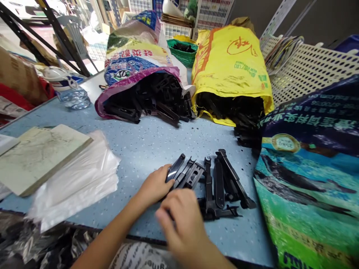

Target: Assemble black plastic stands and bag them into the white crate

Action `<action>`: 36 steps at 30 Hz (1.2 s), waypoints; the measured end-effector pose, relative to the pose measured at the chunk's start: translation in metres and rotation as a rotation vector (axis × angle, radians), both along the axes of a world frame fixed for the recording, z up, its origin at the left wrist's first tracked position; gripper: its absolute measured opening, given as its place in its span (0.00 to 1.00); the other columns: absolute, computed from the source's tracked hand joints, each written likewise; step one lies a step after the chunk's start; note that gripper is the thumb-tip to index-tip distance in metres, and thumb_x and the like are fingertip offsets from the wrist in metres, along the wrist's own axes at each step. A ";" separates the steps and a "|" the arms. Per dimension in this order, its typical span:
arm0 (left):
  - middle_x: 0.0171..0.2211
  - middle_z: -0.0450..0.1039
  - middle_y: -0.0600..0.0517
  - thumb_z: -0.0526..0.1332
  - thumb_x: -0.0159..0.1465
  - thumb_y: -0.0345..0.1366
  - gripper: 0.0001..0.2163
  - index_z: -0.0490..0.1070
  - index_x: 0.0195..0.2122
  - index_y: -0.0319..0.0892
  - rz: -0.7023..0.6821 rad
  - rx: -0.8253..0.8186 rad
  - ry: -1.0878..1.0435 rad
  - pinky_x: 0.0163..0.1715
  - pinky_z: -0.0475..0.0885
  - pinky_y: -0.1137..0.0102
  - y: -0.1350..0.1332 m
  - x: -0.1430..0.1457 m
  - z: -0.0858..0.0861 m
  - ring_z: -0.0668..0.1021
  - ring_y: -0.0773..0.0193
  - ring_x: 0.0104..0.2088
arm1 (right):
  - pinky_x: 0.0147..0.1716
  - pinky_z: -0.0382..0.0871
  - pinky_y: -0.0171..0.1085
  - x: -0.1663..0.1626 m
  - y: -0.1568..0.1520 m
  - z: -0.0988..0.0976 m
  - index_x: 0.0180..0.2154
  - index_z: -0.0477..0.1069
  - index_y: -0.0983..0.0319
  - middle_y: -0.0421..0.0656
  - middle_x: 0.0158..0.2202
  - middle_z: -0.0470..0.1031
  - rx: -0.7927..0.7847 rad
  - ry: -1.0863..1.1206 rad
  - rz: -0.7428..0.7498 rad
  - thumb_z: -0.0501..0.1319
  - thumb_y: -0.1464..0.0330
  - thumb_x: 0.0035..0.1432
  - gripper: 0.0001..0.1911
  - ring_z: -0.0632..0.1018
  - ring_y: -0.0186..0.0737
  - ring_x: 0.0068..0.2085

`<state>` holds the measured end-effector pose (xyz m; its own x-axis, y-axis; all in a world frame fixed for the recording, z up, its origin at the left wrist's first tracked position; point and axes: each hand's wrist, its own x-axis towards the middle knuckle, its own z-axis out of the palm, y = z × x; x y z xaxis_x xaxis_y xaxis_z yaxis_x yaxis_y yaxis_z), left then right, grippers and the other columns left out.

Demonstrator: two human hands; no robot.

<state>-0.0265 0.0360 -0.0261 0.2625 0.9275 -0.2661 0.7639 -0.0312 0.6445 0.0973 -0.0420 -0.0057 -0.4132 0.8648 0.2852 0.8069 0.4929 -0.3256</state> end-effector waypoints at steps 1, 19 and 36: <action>0.42 0.69 0.47 0.51 0.55 0.35 0.18 0.58 0.49 0.43 0.009 -0.002 -0.001 0.41 0.64 0.65 0.001 -0.005 0.001 0.71 0.57 0.42 | 0.43 0.59 0.50 0.006 0.005 -0.003 0.41 0.64 0.63 0.46 0.42 0.66 -0.014 -0.024 -0.033 0.51 0.67 0.57 0.10 0.66 0.45 0.45; 0.43 0.67 0.52 0.51 0.57 0.37 0.14 0.61 0.46 0.48 0.031 0.061 -0.036 0.43 0.62 0.66 -0.041 -0.053 0.002 0.67 0.60 0.43 | 0.33 0.61 0.41 0.014 0.055 0.007 0.41 0.62 0.68 0.50 0.35 0.69 -0.077 -0.163 -0.090 0.49 0.67 0.57 0.12 0.69 0.45 0.36; 0.38 0.63 0.50 0.55 0.53 0.44 0.17 0.61 0.42 0.42 -0.049 -0.252 -0.570 0.41 0.61 0.64 -0.032 -0.057 0.005 0.67 0.59 0.40 | 0.31 0.66 0.41 -0.003 0.074 0.005 0.34 0.64 0.67 0.48 0.30 0.68 0.192 0.045 0.321 0.52 0.75 0.49 0.07 0.67 0.43 0.33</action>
<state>-0.0840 0.0037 -0.0208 0.4683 0.8378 -0.2805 0.2994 0.1482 0.9426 0.0943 0.0325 -0.0005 -0.6381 0.6222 0.4536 0.5883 0.7740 -0.2341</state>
